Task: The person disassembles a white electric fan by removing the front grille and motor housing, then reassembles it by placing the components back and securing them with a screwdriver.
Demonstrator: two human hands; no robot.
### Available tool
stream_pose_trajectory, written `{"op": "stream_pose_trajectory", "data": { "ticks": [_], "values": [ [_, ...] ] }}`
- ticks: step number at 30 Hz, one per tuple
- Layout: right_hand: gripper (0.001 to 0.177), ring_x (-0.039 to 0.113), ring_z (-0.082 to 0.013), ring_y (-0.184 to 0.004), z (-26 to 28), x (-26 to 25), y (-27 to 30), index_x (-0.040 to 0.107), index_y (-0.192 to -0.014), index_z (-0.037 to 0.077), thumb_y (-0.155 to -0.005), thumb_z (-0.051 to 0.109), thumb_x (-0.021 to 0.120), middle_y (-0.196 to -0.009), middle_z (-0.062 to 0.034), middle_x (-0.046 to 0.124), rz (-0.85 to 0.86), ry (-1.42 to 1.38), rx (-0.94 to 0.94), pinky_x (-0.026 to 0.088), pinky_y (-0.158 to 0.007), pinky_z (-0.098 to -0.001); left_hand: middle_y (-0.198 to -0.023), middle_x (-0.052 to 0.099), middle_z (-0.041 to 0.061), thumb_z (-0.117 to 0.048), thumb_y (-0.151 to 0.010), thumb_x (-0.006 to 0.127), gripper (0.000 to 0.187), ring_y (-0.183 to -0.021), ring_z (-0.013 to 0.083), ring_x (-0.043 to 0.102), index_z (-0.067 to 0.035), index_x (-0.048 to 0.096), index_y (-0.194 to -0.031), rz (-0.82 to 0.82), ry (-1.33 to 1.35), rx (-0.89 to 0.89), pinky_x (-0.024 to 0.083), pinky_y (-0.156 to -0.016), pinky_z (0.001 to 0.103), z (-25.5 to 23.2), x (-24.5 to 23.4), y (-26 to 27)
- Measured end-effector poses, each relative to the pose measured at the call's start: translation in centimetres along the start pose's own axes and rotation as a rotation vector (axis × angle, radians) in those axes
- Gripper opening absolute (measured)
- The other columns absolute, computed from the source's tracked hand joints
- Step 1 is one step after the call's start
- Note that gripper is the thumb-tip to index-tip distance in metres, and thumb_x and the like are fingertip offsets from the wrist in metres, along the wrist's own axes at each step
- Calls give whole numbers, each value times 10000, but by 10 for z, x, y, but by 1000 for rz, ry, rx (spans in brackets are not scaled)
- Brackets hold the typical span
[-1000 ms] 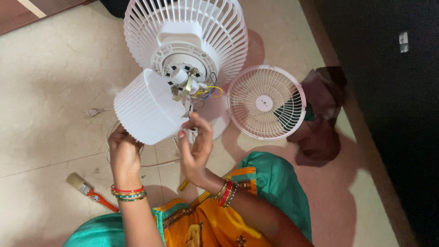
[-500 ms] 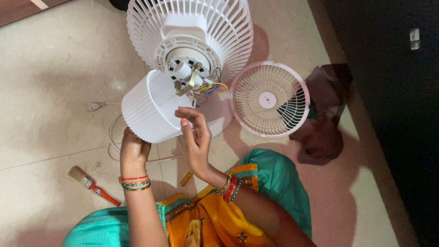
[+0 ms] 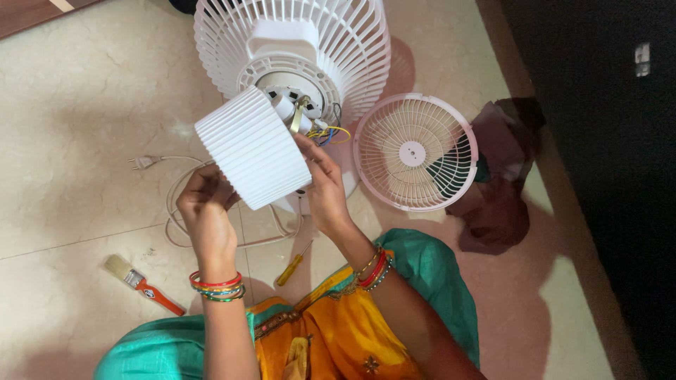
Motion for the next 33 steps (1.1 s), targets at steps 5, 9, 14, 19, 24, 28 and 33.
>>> {"op": "stream_pose_trajectory", "data": {
  "ticks": [5,9,14,19,24,28,33],
  "values": [
    [480,501,-185,-1398,-6,-25,-8,473,-1499,7,-1156,328,375,-1488,-78,555,36,-258,95,347,-1223,-390,-897,675,28,33,-981,705,74,-790,73,636,29,715,-1055,-38,-189,164,615,-668,253,-34,35,9],
    [554,518,-186,-1388,-5,-48,-13,488,-1498,38,-1142,447,377,-1492,-60,570,158,-308,185,366,-1218,-391,-942,670,35,57,-963,722,99,-805,88,642,34,716,-1059,21,-457,340,586,-662,244,-62,58,19],
    [634,539,-209,-1368,-30,-71,-26,525,-1475,44,-1128,562,411,-1452,-75,604,239,-570,343,383,-1206,-406,-986,664,44,38,-942,758,108,-843,113,653,13,715,-1038,65,-593,445,605,-618,239,-80,77,27],
    [648,538,-209,-1381,-43,-87,-40,533,-1501,100,-1064,578,546,-1462,-44,614,391,-605,309,394,-1205,-432,-988,676,61,53,-921,766,127,-852,137,672,-6,733,-1030,47,-658,506,581,-591,245,-81,87,30],
    [768,511,-193,-1424,-58,-96,-49,505,-1526,120,-939,567,719,-1507,-11,585,422,-517,299,364,-1247,-424,-920,698,60,36,-878,808,121,-799,139,685,-11,731,-960,74,-749,541,563,-568,257,-87,90,26],
    [849,492,-197,-1463,-66,-102,-50,496,-1541,81,-900,568,766,-1538,-27,570,474,-435,325,332,-1278,-412,-869,722,45,25,-821,849,144,-748,130,681,-16,733,-897,165,-769,542,537,-648,270,-94,87,14],
    [831,502,-221,-1445,-71,-105,-50,484,-1552,110,-900,532,779,-1523,-37,577,548,-473,333,352,-1251,-457,-816,695,49,22,-753,883,177,-669,135,630,-24,730,-829,165,-781,538,497,-643,272,-96,88,6]
  ]
}}
Point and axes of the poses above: each hand's wrist, its own y-axis away from the middle knuckle, its own x-axis out of the palm, z = x × y, the point moved 7 cm from there along -y, towards the middle knuckle
